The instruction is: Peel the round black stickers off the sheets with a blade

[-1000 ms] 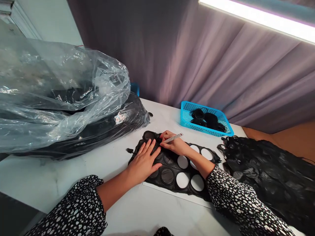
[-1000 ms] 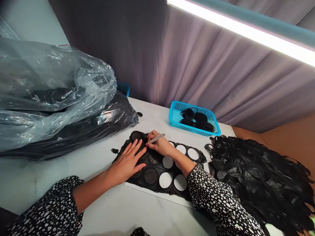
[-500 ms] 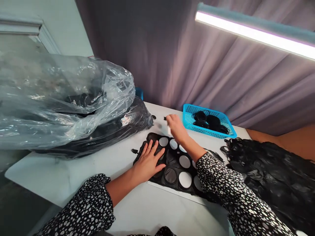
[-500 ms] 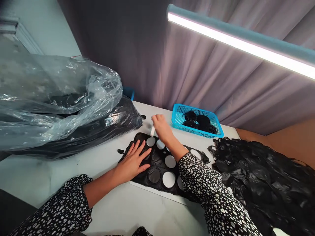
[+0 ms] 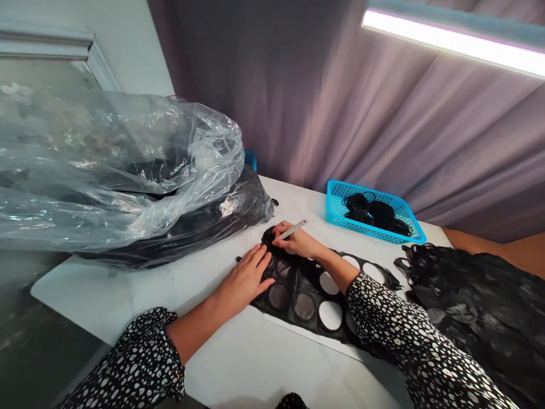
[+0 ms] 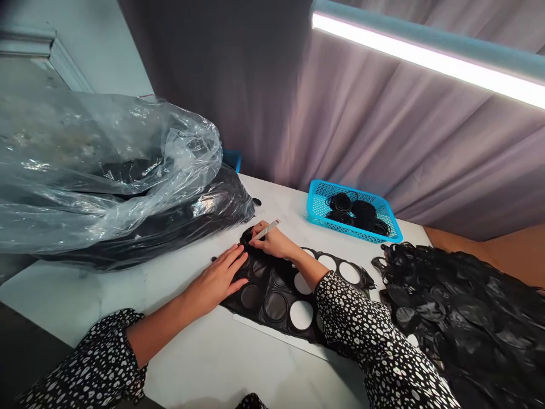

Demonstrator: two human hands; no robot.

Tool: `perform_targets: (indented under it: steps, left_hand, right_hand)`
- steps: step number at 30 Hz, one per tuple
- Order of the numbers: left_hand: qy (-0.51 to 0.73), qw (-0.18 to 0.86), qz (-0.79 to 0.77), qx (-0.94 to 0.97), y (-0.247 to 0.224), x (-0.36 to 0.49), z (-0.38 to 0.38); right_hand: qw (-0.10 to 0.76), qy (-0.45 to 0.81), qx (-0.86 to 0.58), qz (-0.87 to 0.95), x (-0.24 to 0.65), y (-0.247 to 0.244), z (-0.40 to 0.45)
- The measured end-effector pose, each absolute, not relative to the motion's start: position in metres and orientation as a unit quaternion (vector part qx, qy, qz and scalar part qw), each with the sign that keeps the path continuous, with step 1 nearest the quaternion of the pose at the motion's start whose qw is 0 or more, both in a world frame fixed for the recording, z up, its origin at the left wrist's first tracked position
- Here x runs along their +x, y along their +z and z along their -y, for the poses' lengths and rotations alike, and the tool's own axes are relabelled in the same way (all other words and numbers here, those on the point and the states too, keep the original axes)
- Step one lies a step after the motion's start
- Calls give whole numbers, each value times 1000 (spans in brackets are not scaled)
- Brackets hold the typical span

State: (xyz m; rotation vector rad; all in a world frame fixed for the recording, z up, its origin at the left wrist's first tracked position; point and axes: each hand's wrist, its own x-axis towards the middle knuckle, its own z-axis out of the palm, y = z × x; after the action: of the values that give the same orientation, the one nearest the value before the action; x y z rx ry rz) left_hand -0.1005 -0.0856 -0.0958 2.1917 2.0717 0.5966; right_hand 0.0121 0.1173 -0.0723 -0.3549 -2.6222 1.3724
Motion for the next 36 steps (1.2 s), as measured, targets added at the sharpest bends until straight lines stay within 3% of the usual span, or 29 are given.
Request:
perform_targets:
  steps: [10,16,24,36]
  left_hand:
    - [181,40,-676,713,-95,-100,84]
    - [174,64,-660,728,-88,-104,82]
    - [147,57,-670,726,-87,-104,83]
    - [143,58,-669,727,-85,-104,83]
  right_hand:
    - [77,432,-121,890,9,-73,-112]
    - [116,312,-90,939,15,-74,-98]
    - [114,481,-167,853,14,-79,-113]
    - [90,454,-134,876,11,-75,-108]
